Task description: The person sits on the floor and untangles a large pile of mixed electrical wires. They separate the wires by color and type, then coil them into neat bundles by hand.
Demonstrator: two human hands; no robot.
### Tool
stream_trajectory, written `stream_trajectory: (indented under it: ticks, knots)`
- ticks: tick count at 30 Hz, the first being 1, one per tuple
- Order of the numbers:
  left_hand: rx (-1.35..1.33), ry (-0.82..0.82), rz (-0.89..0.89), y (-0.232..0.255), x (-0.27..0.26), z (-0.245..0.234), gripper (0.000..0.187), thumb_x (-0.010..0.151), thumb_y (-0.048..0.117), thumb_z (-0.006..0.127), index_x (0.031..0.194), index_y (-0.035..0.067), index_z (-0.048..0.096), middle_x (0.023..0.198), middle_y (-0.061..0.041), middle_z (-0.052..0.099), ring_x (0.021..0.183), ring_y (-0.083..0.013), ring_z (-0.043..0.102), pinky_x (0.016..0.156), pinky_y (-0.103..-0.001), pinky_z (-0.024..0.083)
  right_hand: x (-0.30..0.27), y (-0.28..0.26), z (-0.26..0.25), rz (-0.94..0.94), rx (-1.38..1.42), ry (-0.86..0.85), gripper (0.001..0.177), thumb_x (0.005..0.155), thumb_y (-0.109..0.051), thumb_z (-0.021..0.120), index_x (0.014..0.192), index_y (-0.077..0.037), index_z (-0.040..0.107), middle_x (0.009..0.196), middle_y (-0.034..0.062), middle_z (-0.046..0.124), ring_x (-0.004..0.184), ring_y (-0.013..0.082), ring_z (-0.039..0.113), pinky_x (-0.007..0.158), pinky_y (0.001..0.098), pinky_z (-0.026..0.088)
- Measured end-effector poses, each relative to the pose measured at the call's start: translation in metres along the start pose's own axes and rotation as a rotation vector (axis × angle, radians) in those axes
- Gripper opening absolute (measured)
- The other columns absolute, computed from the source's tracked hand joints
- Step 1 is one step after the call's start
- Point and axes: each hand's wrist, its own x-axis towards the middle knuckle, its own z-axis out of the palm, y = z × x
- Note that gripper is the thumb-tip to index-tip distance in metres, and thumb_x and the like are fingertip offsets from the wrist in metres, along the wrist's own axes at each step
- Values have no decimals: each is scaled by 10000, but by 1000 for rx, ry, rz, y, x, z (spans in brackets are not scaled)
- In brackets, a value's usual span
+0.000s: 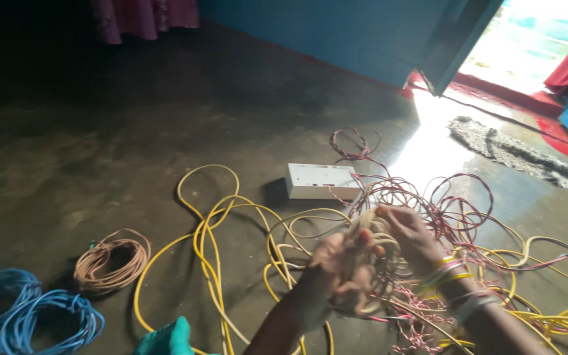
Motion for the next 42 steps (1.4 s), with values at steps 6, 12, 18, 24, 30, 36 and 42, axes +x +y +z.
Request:
stream_trajectory:
  ticks: [6, 12, 18, 24, 30, 36, 42]
  knots:
    - [-124, 112, 97, 4, -2, -9, 474, 1041, 511, 543, 1137, 49, 583, 519, 36, 391, 351, -59, 322, 365, -257, 317, -8, 10, 50, 184, 430, 86, 357, 957, -327, 538, 935, -42, 752, 646, 17, 672, 485, 111, 612, 397, 249, 472]
    - [-319, 74, 229, 11, -5, -22, 431, 1075, 472, 491, 1156, 71, 629, 486, 55, 312, 353, -54, 258, 384, -247, 264, -25, 79, 92, -186, 243, 251, 195, 942, -110, 565, 856, -14, 711, 717, 3, 673, 586, 64, 591, 477, 235, 451]
    - [-329, 155, 322, 15, -5, -21, 437, 1066, 466, 483, 1120, 63, 644, 500, 69, 283, 372, -43, 232, 380, -231, 238, -48, 80, 116, -231, -18, 296, 143, 924, -80, 584, 825, -2, 652, 724, 7, 661, 666, 57, 565, 581, 259, 486]
    - [-370, 229, 440, 25, -6, -26, 413, 1065, 464, 491, 1085, 79, 639, 506, 66, 268, 389, -46, 212, 401, -232, 218, -73, 60, 130, -115, -254, 204, 134, 959, -152, 608, 936, -21, 626, 745, 60, 652, 670, 159, 595, 660, 289, 522]
    - [-267, 393, 610, 40, -11, -22, 400, 1044, 467, 496, 1025, 85, 610, 544, 68, 288, 432, -41, 223, 410, -245, 197, -82, 42, 135, -333, -732, 109, 360, 836, -133, 685, 1190, -77, 652, 1033, 81, 748, 975, 311, 650, 841, 427, 462]
    - [-78, 493, 720, 34, -3, -21, 308, 1038, 385, 579, 852, 156, 493, 561, 83, 331, 430, -38, 283, 399, -253, 224, -80, 42, 134, -465, -985, 41, 592, 698, -148, 696, 1281, -94, 604, 1080, 102, 711, 1052, 305, 619, 890, 440, 457]
    - [150, 589, 712, 16, 4, -42, 532, 1071, 402, 613, 641, 128, 461, 507, 49, 422, 407, -62, 391, 401, -257, 292, -82, 12, 141, -494, -1126, -95, 359, 735, -114, 692, 1087, -113, 625, 997, 91, 696, 963, 304, 672, 815, 445, 484]
